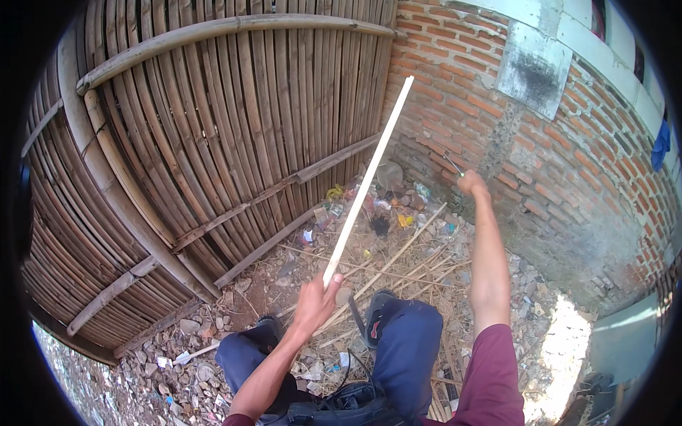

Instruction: The person strips thin layers from a bamboo pole using a knife, working in an outdoor workshop area with a dirt floor covered in bamboo shavings.

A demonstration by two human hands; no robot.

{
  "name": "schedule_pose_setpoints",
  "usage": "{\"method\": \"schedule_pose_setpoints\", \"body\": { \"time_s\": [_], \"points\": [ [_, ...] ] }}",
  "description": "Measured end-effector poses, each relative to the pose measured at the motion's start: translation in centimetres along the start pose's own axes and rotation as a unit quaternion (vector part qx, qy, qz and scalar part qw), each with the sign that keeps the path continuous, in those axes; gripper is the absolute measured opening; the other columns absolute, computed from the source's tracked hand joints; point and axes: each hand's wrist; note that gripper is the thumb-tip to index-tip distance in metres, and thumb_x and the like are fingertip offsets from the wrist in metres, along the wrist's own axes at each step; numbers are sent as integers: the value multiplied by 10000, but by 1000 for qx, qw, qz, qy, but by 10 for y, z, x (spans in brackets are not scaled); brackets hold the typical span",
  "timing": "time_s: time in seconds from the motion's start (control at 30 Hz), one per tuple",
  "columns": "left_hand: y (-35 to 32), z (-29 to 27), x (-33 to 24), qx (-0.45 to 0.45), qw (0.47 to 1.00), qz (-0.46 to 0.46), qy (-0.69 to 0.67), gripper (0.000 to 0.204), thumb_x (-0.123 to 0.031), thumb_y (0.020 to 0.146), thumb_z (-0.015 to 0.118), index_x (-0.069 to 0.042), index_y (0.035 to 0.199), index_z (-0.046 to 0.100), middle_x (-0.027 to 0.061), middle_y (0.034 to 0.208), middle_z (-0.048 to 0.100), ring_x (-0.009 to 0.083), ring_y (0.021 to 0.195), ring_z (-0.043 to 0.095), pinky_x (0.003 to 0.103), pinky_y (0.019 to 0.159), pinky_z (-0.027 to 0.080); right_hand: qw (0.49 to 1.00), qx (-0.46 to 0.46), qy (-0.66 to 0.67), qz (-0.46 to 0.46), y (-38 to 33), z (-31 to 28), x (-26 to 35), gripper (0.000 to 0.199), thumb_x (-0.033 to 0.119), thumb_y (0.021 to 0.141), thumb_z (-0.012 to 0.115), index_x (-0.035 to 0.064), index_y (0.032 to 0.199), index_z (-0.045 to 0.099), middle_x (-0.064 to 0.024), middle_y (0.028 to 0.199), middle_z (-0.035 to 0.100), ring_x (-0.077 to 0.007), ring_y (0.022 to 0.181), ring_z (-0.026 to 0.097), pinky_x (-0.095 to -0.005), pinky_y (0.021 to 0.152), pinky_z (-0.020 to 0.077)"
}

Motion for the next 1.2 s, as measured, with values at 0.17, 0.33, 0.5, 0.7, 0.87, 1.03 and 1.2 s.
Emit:
{"method": "schedule_pose_setpoints", "body": {
  "time_s": [0.17, 0.33, 0.5, 0.7, 0.87, 1.03, 1.2],
  "points": [
    [6, -28, 17, -77, 997, -12, 11, 536, -444, 1124, 485, 65, 1076, 648, 287, 678, 626, 472, 663, 669, 559, 657, 477, 984, -38, 135, -109, -63, 57, 82, 304, 211, 884, 584, -19, 948, 771, -330, 992, 705, -478, 1014, 711, -540, 892, 540],
    [15, -33, 22, -71, 996, -35, -46, 555, -461, 1107, 540, 59, 1155, 726, 180, 629, 578, 254, 578, 556, 467, 607, 458, 935, -118, 265, -203, -163, 51, 170, 174, 123, 863, 604, 14, 839, 738, -260, 817, 701, -443, 814, 707, -511, 727, 501],
    [22, -28, 35, -51, 995, -39, -72, 612, -512, 1110, 509, 55, 970, 694, 121, 608, 539, 203, 589, 501, 446, 605, 448, 897, -111, 326, -277, -249, 68, 235, 123, 93, 840, 644, 43, 811, 752, -241, 722, 684, -414, 701, 708, -498, 665, 517],
    [23, -29, 35, -14, 993, -56, -105, 673, -548, 1113, 473, 35, 799, 586, 106, 607, 519, 189, 605, 492, 444, 600, 426, 871, -94, 267, -402, -291, 82, 260, 110, 102, 774, 701, 83, 841, 786, -202, 686, 696, -393, 655, 713, -482, 623, 557],
    [21, -28, 32, -18, 994, -48, -100, 670, -534, 1120, 461, 46, 814, 594, 125, 609, 502, 185, 618, 468, 442, 608, 417, 874, -84, 243, -412, -295, 89, 264, 98, 117, 749, 719, 83, 817, 780, -200, 683, 695, -392, 656, 715, -491, 626, 558],
    [19, -25, 26, -43, 996, -25, -68, 621, -492, 1137, 423, 35, 847, 580, 109, 631, 465, 192, 627, 421, 428, 605, 390, 870, -75, 218, -435, -296, 95, 262, 73, 124, 719, 728, 54, 733, 745, -202, 667, 683, -401, 650, 708, -499, 627, 558],
    [17, -17, 21, -76, 996, -13, -37, 598, -455, 1138, 459, 67, 903, 630, 189, 611, 467, 249, 582, 412, 466, 597, 404, 877, -75, 221, -419, -299, 100, 262, 78, 123, 699, 739, 46, 714, 735, -200, 682, 691, -404, 664, 712, -502, 642, 566]
  ]
}}
Point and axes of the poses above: each hand's wrist, its own y-axis towards the middle knuckle, its own z-axis out of the palm, x = y × z
